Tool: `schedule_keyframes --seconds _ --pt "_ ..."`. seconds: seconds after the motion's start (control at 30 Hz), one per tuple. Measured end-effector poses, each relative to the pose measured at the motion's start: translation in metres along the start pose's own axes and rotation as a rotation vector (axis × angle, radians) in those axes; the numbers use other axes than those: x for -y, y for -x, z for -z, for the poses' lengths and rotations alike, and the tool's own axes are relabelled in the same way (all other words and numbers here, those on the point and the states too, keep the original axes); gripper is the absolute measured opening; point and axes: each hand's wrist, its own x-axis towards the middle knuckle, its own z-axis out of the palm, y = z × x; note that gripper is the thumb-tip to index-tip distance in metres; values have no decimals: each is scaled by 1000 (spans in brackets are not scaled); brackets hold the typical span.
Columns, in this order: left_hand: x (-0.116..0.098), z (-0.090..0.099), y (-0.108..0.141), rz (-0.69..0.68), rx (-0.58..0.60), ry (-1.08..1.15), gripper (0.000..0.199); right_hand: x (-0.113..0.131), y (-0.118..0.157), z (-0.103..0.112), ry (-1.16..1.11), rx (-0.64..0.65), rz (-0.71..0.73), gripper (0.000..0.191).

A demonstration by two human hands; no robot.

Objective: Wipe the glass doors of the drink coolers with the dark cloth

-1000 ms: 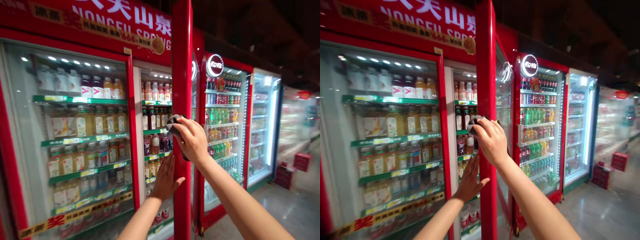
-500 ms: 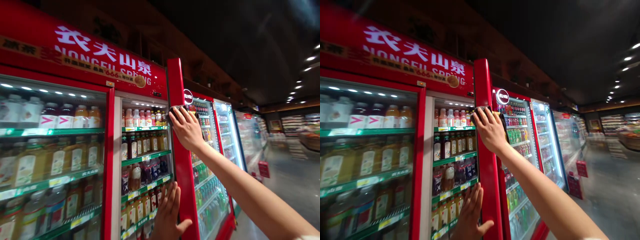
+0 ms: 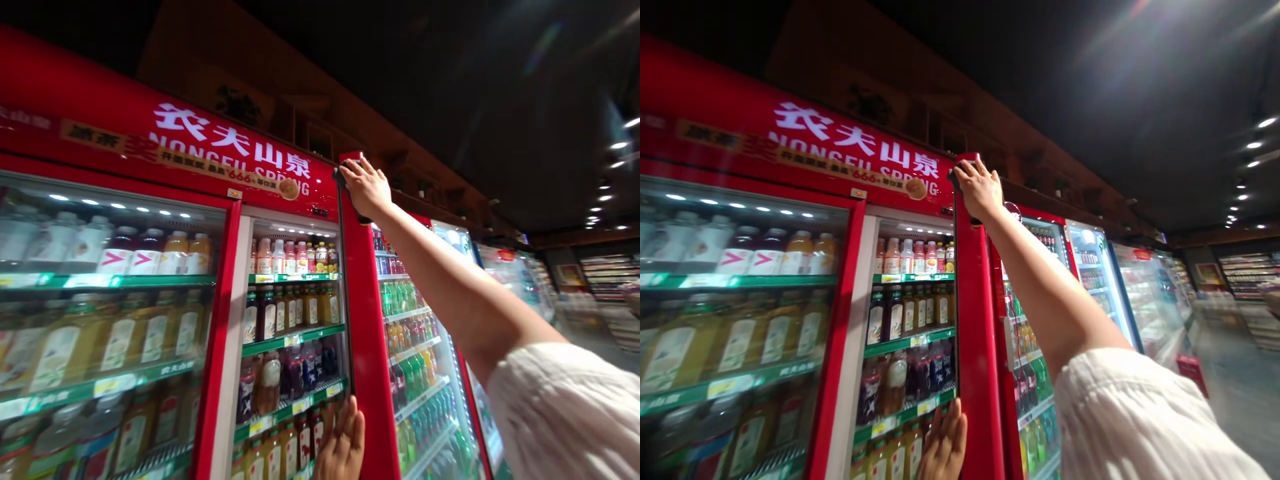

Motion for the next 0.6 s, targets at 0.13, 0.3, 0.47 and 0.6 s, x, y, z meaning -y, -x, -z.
schedule_keyframes --seconds 0.13,0.3,0.47,0.6 --pt "-4 15 -11 23 4 119 111 -8 -6 2 16 11 37 51" --pt "-17 46 -38 75 114 319 109 1 100 14 29 79 114 56" --pt "-35 45 -59 84 100 442 103 23 224 31 74 213 131 55" --pt "-57 34 -71 73 94 512 102 19 250 38 107 229 61 50"
